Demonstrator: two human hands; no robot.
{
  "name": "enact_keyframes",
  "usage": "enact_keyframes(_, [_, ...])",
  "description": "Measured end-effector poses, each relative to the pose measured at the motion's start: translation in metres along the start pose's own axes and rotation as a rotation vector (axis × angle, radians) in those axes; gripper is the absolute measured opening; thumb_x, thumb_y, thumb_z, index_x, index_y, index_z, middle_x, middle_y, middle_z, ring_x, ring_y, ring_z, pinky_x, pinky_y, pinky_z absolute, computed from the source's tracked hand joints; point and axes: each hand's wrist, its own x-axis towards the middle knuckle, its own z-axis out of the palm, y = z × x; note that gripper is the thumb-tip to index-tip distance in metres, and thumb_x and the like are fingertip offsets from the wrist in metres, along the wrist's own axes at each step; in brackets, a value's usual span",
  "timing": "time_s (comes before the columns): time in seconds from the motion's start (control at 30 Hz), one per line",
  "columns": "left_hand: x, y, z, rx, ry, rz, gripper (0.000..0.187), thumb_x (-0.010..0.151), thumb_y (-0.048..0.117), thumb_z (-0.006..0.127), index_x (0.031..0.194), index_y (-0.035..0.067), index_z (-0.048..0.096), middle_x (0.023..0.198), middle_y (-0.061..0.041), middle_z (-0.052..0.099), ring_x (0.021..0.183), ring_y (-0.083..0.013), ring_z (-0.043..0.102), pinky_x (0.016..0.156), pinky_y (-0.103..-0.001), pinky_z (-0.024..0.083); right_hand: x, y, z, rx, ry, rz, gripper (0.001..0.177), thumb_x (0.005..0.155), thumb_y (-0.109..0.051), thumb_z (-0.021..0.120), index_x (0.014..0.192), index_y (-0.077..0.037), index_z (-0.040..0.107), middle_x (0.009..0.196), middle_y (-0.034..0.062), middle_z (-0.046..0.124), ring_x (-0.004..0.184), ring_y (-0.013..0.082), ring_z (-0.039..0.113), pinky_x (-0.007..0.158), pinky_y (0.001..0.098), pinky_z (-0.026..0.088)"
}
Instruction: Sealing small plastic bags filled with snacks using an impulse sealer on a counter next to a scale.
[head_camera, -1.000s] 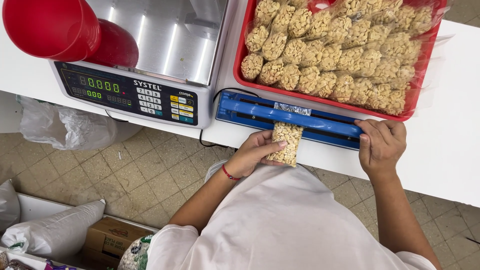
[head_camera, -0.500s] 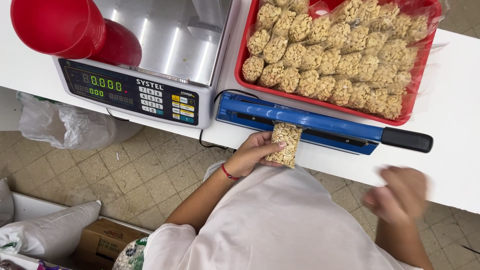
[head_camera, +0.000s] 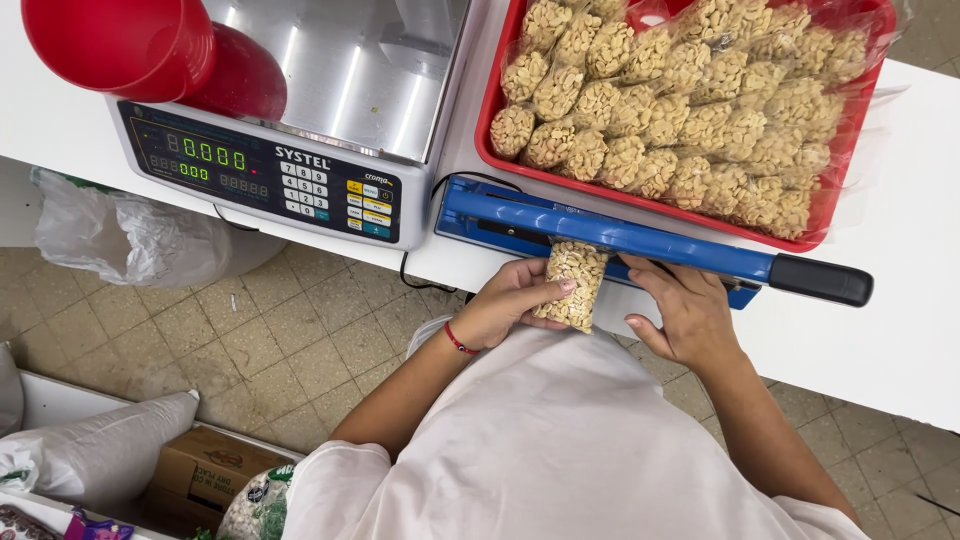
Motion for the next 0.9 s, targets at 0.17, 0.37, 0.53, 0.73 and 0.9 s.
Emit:
enact_keyframes(0.17, [0.0,0.0,-0.001,0.012,-0.002,-0.003,0.044,0.089,0.018,0.079,0.12,-0.007,0.061,0.098,-0.018,0.073,0.085,-0.0294,0.076,0.07,-0.041,0.065,-0.007,0.006,0.007,-0.014,-0.041,0.003,0.054,0.098,-0.055,0.05,0.13,-0.014,0.062,0.13,0.0028,0.07,0.121,0.0258,0.061,0.104,0.0421,0.044])
enact_keyframes(0.37, [0.0,-0.001,-0.001,0.012,-0.01,-0.004,0.043,0.089,0.018,0.078,0.119,-0.006,0.061,0.098,-0.017,0.074,0.085,-0.0286,0.076,0.07,-0.04,0.065,0.004,0.006,0.001,-0.005,-0.071,0.016,0.06,0.096,-0.059,0.05,0.132,-0.013,0.062,0.123,0.0052,0.071,0.112,0.0276,0.065,0.097,0.0422,0.048])
enact_keyframes(0.53, [0.001,-0.002,-0.002,0.01,-0.022,-0.002,0.046,0.089,0.018,0.078,0.122,-0.007,0.06,0.099,-0.018,0.073,0.086,-0.0292,0.076,0.07,-0.041,0.065,0.002,0.013,0.003,0.001,-0.135,0.035,0.065,0.093,-0.063,0.049,0.136,-0.015,0.06,0.123,0.0044,0.071,0.11,0.026,0.066,0.097,0.0411,0.05])
enact_keyframes(0.73, [0.001,0.0,-0.001,0.006,-0.028,-0.001,0.046,0.09,0.018,0.078,0.123,-0.009,0.059,0.1,-0.02,0.073,0.086,-0.0304,0.076,0.07,-0.041,0.065,0.041,-0.001,-0.022,0.012,-0.202,0.016,0.068,0.093,-0.064,0.048,0.139,-0.015,0.058,0.125,0.0058,0.071,0.113,0.0263,0.067,0.102,0.0411,0.05])
enact_keyframes(0.9, [0.0,0.001,-0.001,0.007,-0.03,-0.007,0.045,0.09,0.018,0.077,0.122,-0.008,0.059,0.098,-0.018,0.073,0.085,-0.0282,0.076,0.07,-0.039,0.065,0.041,0.005,-0.007,0.067,-0.27,-0.058,0.073,0.093,-0.069,0.044,0.14,-0.015,0.057,0.121,0.0067,0.072,0.115,0.0253,0.067,0.12,0.0448,0.04])
